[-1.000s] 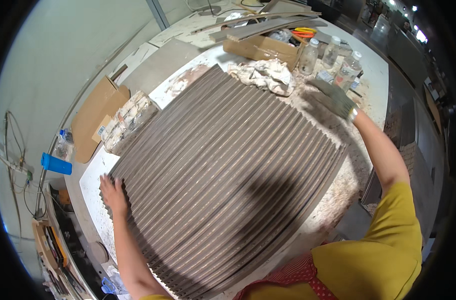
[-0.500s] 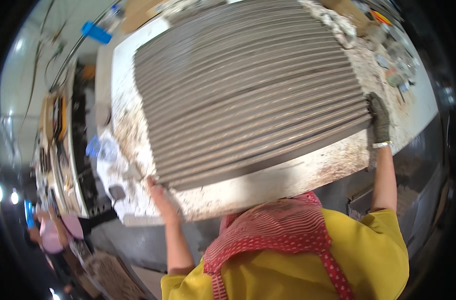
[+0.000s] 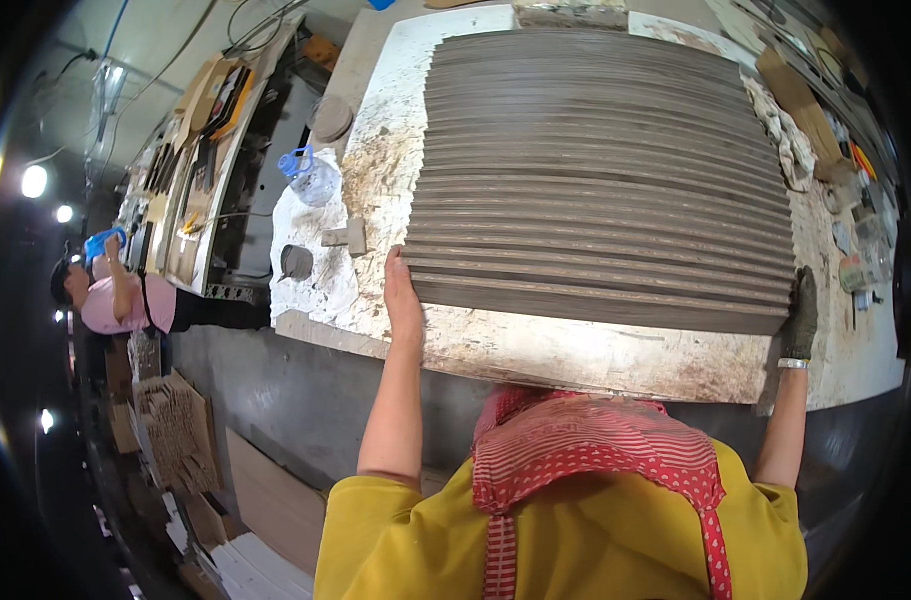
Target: The person wipes a corrugated wood panel with a cloth and then uses a small sanding block to sand the edges and surfaces of the panel.
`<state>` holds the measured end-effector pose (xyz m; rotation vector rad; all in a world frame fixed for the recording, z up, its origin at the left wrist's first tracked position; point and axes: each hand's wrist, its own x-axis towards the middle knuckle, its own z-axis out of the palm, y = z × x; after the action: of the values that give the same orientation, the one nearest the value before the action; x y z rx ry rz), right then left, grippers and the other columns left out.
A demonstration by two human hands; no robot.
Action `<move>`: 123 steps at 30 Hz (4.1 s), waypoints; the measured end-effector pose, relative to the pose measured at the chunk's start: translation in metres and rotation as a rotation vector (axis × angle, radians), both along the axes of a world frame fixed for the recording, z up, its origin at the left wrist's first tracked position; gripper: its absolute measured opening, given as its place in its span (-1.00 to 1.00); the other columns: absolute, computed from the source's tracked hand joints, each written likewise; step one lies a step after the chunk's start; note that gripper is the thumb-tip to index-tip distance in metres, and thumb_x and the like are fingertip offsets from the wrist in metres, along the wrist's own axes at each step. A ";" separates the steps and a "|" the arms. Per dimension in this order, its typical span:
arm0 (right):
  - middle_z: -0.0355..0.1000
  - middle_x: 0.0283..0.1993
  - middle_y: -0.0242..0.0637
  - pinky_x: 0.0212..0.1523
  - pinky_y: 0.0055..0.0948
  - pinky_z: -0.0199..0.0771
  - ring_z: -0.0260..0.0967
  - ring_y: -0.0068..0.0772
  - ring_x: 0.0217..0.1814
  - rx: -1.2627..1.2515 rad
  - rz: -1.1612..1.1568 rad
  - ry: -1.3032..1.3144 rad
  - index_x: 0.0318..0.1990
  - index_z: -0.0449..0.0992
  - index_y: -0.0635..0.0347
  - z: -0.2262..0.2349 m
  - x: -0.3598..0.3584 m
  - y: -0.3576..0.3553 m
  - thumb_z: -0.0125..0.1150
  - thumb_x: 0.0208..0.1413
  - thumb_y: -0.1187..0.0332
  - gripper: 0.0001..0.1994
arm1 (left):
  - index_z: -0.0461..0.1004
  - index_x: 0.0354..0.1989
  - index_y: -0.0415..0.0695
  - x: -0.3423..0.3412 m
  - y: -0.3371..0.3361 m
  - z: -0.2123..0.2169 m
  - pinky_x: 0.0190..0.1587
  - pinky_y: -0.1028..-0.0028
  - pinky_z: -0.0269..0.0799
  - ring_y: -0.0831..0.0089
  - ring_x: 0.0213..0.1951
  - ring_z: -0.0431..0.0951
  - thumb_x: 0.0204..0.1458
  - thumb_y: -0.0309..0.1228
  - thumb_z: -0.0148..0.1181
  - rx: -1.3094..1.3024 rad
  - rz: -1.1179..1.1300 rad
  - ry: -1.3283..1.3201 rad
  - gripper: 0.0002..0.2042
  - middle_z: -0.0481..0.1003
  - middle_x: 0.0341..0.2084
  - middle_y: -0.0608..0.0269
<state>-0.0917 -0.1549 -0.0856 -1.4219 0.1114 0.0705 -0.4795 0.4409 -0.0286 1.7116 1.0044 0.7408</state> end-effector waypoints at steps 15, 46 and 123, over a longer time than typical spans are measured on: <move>0.47 0.17 -0.14 0.11 -0.39 0.46 0.45 -0.34 0.11 -1.059 -0.101 -0.303 0.35 0.32 0.22 0.067 -0.024 0.070 0.13 0.35 0.18 -0.50 | 0.23 0.36 -0.25 -0.009 0.015 -0.011 0.33 0.28 0.23 0.13 0.26 0.39 0.34 -0.30 0.03 -0.013 -0.055 -0.048 -0.52 0.38 0.25 -0.05; 0.51 -0.10 -0.13 -0.13 -0.32 0.57 0.51 -0.24 -0.19 -0.390 1.292 -0.258 0.16 0.43 0.27 0.093 -0.282 0.671 0.27 0.14 0.28 -0.54 | 0.57 -0.38 -0.07 -0.154 0.256 0.064 -0.25 0.15 0.52 0.10 -0.24 0.62 0.12 -0.32 0.14 0.661 -0.186 0.686 -0.86 0.60 -0.36 0.12; 0.57 -0.29 -0.24 -0.28 -0.34 0.62 0.56 -0.36 -0.33 0.658 1.437 1.052 0.02 0.47 0.28 0.084 -0.385 0.733 -0.11 0.43 0.11 -0.61 | 0.47 -0.22 -0.09 -0.193 0.203 0.025 -0.25 0.63 0.32 0.66 -0.38 0.38 0.28 -0.38 0.17 -0.514 0.444 -0.640 -0.92 0.49 -0.39 0.42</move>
<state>-0.4767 0.5782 -0.0012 -0.4288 -0.0938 1.8508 -0.6722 0.6443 -0.0033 0.7323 1.0001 1.1074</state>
